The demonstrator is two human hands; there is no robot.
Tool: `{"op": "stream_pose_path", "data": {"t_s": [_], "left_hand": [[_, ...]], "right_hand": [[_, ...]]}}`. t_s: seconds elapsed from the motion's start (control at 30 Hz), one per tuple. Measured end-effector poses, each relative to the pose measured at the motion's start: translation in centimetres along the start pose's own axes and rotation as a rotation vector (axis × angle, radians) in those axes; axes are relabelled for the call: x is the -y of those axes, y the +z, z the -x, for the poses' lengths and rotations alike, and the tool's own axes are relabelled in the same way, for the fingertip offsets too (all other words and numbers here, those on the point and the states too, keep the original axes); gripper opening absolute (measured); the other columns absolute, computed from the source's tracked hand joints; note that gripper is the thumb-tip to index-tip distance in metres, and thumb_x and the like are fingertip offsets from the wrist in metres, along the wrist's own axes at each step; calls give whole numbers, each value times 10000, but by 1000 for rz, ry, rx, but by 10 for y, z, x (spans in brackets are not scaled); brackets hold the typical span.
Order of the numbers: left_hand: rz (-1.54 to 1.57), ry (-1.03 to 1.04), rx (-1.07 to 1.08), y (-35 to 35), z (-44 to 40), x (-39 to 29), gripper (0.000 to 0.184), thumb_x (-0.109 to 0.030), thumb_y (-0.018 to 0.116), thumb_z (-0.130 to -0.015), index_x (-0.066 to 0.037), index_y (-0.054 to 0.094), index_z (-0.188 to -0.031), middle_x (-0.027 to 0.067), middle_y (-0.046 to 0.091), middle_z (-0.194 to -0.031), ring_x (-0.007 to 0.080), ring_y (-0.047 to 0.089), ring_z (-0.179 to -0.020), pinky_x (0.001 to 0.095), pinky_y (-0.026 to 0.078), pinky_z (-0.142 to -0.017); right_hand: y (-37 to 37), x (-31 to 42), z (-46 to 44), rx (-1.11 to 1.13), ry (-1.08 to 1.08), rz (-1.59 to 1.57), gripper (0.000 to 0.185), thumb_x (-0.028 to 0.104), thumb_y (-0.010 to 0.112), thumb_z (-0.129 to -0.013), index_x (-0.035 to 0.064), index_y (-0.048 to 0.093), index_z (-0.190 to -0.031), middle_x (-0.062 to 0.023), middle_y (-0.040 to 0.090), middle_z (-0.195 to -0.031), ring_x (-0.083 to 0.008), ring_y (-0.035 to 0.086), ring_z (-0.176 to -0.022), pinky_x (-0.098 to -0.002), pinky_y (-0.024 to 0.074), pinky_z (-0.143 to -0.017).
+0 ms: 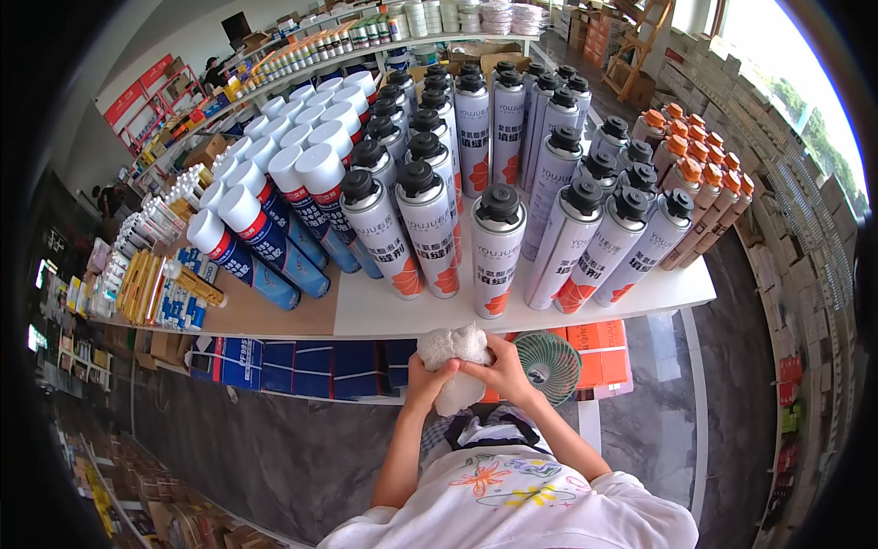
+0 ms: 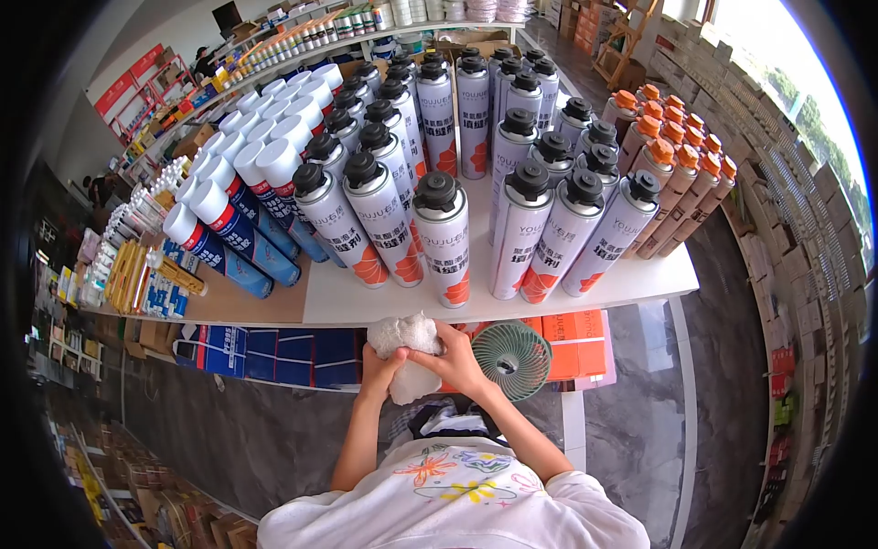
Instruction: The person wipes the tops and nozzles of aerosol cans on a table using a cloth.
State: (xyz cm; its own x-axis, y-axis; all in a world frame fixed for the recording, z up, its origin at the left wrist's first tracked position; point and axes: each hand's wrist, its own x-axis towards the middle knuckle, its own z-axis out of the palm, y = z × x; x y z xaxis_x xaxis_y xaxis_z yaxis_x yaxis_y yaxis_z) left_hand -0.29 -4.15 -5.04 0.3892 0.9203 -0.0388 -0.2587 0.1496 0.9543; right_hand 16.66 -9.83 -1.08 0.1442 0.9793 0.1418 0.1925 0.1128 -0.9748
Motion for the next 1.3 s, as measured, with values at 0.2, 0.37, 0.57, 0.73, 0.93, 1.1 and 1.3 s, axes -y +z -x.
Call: {"op": "stream_pose_path", "data": {"t_s": [0.2, 0.37, 0.57, 0.73, 0.93, 1.1, 1.3], "left_hand": [[-49, 48, -60, 23, 5, -18, 502, -282, 864, -822, 11, 649, -1168, 45, 696, -1058, 103, 641, -911, 274, 524, -796], [17, 70, -309, 20, 3, -31, 402, -211, 818, -851, 17, 669, -1147, 64, 712, -1032, 121, 669, -885, 288, 533, -776], [-271, 314, -218, 23, 5, -61, 357, -165, 853, -806, 8, 649, -1042, 79, 716, -1009, 114, 670, -901, 275, 530, -787], [-512, 437, -194, 40, 9, -98, 353, -156, 856, -794, -17, 605, -1001, 87, 684, -989, 115, 653, -906, 280, 522, -772], [-717, 987, -288, 60, -26, -169, 405, -68, 848, -745, -20, 569, -1036, 101, 668, -1091, 181, 654, -913, 311, 520, -804], [-999, 1308, -110, 97, -75, -240, 419, 10, 805, -676, -32, 616, -1047, 103, 706, -1091, 263, 677, -930, 349, 526, -833], [-1418, 1221, 222, 127, -109, -259, 468, -33, 792, -651, -58, 621, -1085, 134, 709, -1004, 347, 683, -922, 408, 541, -793]], "right_hand": [[-30, 1, -1, 149, 36, -53, 517, 203, 791, -885, -34, 562, -1283, -88, 682, -1073, -139, 629, -1000, -334, 520, -900], [-58, 17, -6, 177, -24, -113, 398, 133, 731, -917, 11, 568, -1259, -69, 665, -1171, -179, 644, -1090, -331, 497, -962], [-79, 20, -10, 37, -68, -248, 343, 110, 743, -901, 8, 605, -1198, -69, 664, -1150, -168, 650, -1056, -321, 510, -906], [-89, 30, -39, -146, -402, -86, 336, 37, 709, -875, -26, 589, -1182, -110, 595, -1229, -200, 588, -1149, -366, 475, -979], [-71, 55, -63, -363, -444, 109, 787, 170, 842, -775, -20, 402, -1399, -178, 525, -1339, -315, 556, -1236, -431, 468, -1027], [-61, 66, -87, -408, -406, 232, 927, 259, 872, -755, -54, 330, -1439, -260, 470, -1388, -376, 503, -1293, -456, 410, -1085], [-56, 87, -105, -434, -395, 327, 1017, 287, 882, -740, -61, 259, -1464, -312, 490, -1391, -422, 533, -1274, -451, 454, -1038]]}}
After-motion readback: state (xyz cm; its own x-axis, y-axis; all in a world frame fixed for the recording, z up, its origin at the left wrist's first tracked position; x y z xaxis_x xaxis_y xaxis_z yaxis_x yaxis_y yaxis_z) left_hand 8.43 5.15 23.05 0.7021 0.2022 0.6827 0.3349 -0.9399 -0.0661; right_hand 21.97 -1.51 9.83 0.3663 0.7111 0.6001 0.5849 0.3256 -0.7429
